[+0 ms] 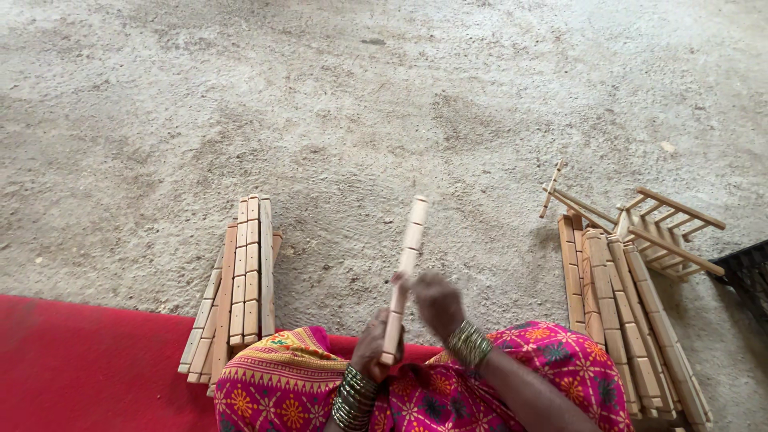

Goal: The person sits on a mat on the floor and assembles wooden chair parts, inserting dowels or rungs into holes along a wooden rail and pressing and tapping them into place by hand. They work on one rail at a time and set finished rails onto a pile of similar parts beside them.

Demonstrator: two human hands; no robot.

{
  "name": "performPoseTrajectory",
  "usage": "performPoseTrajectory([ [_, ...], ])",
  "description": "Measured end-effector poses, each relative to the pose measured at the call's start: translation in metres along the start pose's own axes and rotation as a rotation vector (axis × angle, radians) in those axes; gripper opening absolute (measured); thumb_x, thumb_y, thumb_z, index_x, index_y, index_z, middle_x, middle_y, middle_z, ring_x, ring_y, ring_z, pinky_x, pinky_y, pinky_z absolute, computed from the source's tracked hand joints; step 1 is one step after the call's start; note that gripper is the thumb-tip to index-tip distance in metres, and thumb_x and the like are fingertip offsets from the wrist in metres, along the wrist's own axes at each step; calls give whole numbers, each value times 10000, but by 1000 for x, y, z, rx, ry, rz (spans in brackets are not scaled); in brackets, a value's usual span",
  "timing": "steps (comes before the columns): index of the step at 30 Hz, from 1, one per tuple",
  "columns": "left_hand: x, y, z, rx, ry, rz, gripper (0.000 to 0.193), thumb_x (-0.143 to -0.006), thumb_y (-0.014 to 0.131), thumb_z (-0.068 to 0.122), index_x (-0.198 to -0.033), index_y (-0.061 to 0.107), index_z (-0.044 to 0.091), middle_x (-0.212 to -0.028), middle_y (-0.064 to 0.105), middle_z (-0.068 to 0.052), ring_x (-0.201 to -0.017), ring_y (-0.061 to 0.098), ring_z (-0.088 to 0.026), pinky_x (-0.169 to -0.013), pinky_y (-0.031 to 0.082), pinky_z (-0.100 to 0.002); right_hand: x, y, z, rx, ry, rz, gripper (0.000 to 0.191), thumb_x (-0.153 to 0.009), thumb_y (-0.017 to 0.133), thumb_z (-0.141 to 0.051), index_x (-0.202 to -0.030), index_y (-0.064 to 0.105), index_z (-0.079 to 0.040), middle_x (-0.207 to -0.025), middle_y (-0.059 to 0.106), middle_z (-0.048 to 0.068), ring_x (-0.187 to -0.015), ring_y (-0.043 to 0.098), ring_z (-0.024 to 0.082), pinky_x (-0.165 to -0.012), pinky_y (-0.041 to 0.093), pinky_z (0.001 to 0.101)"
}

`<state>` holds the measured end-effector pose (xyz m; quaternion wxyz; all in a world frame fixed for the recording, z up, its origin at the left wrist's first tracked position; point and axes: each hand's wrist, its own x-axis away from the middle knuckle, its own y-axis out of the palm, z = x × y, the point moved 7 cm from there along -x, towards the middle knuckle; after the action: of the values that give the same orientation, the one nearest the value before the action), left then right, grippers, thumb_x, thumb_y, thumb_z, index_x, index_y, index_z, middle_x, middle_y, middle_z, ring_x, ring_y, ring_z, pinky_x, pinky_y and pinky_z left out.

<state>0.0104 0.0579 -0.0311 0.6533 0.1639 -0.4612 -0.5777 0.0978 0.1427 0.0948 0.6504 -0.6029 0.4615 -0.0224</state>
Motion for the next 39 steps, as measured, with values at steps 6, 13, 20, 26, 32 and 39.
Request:
performPoseTrajectory([
  [6,-3,-31,12,208,129,256,203,-1018,412,283,-1118,507,135,-801,596,-52,-596,572,-129,-475,512,-249,34,-34,-88,-280,-199,-144,75,-936,685,-137,-948,747,-96,-711,603,21,-690,594,158,-584,533,341],
  [13,-9,-35,18,238,312,23,293,-1068,408,329,-1057,504,53,-786,592,-67,-607,568,-136,-494,520,-253,36,-71,-104,-305,-369,-61,225,-897,666,-136,-1107,724,-79,-884,640,12,-839,633,172,-684,546,333],
  [20,-5,-12,10,-99,99,129,289,-1047,443,342,-1080,542,73,-804,612,-61,-616,579,-133,-491,514,-250,15,-19,-34,-52,-205,14,134,-980,633,-149,-870,699,-109,-633,594,25,-509,550,116,-369,471,278],
  [26,-6,6,-10,-328,62,-118,318,-1058,504,344,-1117,584,42,-844,624,-47,-669,604,-110,-532,529,-231,-24,-35,101,423,231,166,216,-999,630,-174,-808,692,-93,-702,654,63,-461,539,105,-345,477,240],
  [32,-5,5,-25,-484,-98,-183,315,-1034,582,346,-1149,568,53,-875,621,-16,-698,589,-67,-574,518,-203,-8,-72,197,131,734,314,171,-950,653,-52,-1058,781,-83,-856,718,123,-589,630,159,-447,563,269],
  [39,15,30,-14,-496,-102,-267,381,-1000,661,312,-1241,575,29,-869,623,14,-720,602,-47,-602,515,-188,21,-47,216,-686,1095,528,283,-965,504,67,-1177,687,28,-1095,735,162,-918,754,228,-733,670,313],
])
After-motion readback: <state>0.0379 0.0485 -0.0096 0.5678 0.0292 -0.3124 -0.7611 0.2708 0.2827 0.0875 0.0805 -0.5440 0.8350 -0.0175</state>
